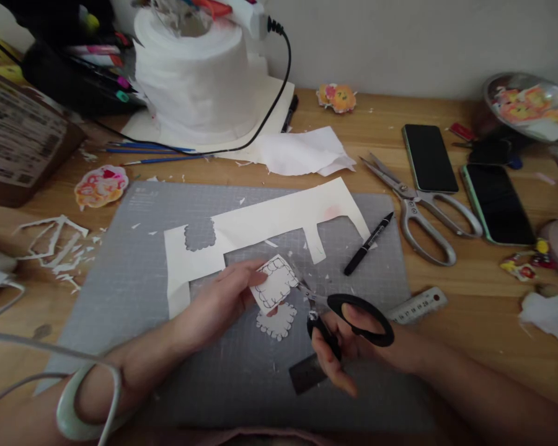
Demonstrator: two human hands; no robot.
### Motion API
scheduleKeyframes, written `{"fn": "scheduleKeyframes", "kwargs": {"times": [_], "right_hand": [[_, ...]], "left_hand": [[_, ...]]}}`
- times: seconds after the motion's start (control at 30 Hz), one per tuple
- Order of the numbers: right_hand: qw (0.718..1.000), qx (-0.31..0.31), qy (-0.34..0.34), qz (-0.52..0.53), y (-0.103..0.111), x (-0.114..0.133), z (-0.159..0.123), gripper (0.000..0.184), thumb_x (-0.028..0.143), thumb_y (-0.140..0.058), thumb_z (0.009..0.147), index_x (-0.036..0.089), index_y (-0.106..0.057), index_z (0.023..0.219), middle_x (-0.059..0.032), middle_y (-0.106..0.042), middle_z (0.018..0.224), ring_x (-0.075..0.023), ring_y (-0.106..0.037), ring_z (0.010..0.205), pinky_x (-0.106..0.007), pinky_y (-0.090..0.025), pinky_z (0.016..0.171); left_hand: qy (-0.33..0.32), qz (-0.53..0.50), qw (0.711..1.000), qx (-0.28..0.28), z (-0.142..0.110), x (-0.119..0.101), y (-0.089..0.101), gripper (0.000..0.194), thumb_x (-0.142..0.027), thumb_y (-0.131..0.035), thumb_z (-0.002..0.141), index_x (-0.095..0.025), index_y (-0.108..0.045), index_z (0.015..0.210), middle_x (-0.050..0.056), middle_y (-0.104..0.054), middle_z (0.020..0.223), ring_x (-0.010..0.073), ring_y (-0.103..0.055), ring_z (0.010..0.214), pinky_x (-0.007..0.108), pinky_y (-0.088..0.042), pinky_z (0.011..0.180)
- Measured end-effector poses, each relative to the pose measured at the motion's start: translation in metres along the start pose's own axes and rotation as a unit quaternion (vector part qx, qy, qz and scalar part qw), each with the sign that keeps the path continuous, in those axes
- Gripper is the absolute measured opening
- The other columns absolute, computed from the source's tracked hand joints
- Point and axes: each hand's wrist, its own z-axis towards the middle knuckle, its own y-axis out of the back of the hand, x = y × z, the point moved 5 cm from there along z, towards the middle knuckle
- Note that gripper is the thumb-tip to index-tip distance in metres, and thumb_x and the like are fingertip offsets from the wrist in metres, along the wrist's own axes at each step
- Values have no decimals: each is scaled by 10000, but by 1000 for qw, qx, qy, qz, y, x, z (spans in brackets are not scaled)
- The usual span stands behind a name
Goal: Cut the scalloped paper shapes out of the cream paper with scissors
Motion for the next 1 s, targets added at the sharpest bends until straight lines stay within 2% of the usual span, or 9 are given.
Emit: {"fn": "scheduleKeyframes", "kwargs": {"times": [0.13,0.27,0.43,0.57,0.77,1.0], "right_hand": [[1000,-6,-1,4,-1,2,0,675,829,-388,734,163,-499,729,24,-515,507,-105,-421,426,-270,-340,546],[1000,6,9,9,-1,0,1,687,829,-392,733,152,-509,739,15,-513,521,-102,-430,428,-257,-334,522],[1000,5,30,3,1,-3,1,610,749,-398,803,152,-503,738,28,-488,506,-103,-436,449,-266,-346,547],[1000,2,28,-10,-1,-1,0,618,758,-387,800,155,-501,734,27,-494,508,-101,-433,440,-270,-350,544],[1000,-6,26,-11,-1,1,0,648,787,-399,774,150,-509,722,27,-490,548,-93,-433,431,-257,-353,528],[1000,-5,21,-13,0,-1,-1,668,795,-403,766,138,-523,744,28,-472,572,-91,-444,456,-251,-349,541]], "left_hand": [[-7,-9,1000,-24,0,-4,2,237,-290,-536,734,-118,-684,664,63,-637,648,147,-521,562,252,-442,576],[7,4,1000,-21,0,-4,1,231,-307,-555,701,-116,-682,679,57,-618,607,155,-523,553,252,-440,559],[18,6,1000,-22,-1,6,5,214,-316,-572,701,-133,-683,687,46,-626,585,165,-537,549,251,-427,531],[31,9,999,-41,-1,17,13,207,-321,-595,704,-140,-695,716,45,-653,593,168,-550,540,256,-425,531],[-2,-14,1000,-5,1,14,10,209,-306,-580,719,-134,-695,698,56,-647,597,165,-554,542,245,-425,519],[-7,-12,1000,-9,1,11,8,214,-303,-575,719,-124,-689,692,59,-636,590,163,-548,540,246,-428,513]]}}
